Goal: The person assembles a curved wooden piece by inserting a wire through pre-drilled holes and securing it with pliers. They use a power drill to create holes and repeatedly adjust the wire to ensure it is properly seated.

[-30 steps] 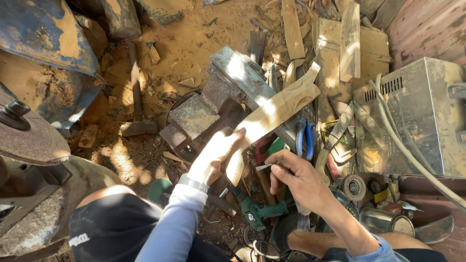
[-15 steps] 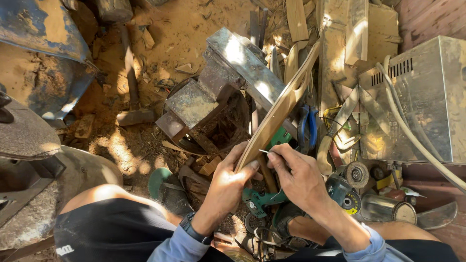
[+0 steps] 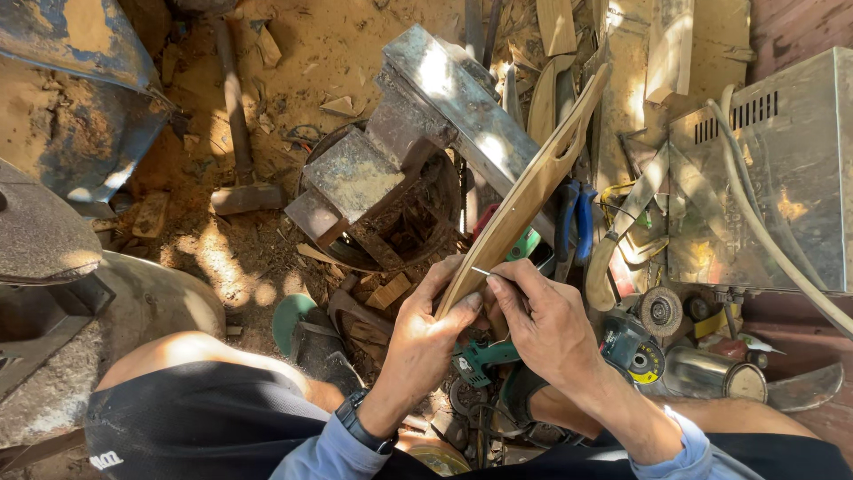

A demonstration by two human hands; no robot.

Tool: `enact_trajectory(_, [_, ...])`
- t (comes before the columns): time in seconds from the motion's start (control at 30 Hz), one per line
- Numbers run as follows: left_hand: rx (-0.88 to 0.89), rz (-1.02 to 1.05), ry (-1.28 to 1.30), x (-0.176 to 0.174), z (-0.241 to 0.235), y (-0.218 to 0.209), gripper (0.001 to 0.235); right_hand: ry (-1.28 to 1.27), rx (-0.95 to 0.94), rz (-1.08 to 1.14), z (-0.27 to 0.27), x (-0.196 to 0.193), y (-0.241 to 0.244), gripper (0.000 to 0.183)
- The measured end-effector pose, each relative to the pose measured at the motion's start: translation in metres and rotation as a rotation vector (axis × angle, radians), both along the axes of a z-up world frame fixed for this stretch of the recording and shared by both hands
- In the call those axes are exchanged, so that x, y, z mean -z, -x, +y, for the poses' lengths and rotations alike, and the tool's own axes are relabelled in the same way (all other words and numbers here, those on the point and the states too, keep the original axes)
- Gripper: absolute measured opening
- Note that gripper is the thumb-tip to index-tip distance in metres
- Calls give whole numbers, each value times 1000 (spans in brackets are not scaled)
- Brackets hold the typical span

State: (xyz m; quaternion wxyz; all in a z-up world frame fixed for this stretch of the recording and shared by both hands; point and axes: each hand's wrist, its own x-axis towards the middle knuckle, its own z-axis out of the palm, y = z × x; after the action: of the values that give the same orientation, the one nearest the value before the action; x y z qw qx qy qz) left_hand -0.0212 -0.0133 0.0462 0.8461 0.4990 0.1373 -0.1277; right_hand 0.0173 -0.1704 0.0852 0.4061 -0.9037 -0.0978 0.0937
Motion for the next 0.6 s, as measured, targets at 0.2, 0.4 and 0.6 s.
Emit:
enact_trajectory(0.2, [27,-12,-103,-6,1,2,54,238,-357,-640,-5,-8,2,13])
enact_trajectory(0.4, [102,-76,-188,-7,3,7,51,61,-187,-175,-18,-17,-2,12])
enact_trajectory(0.6, [54,-252,-111,-4,0,14,42,350,-558,-701,-29,-13,-7,24])
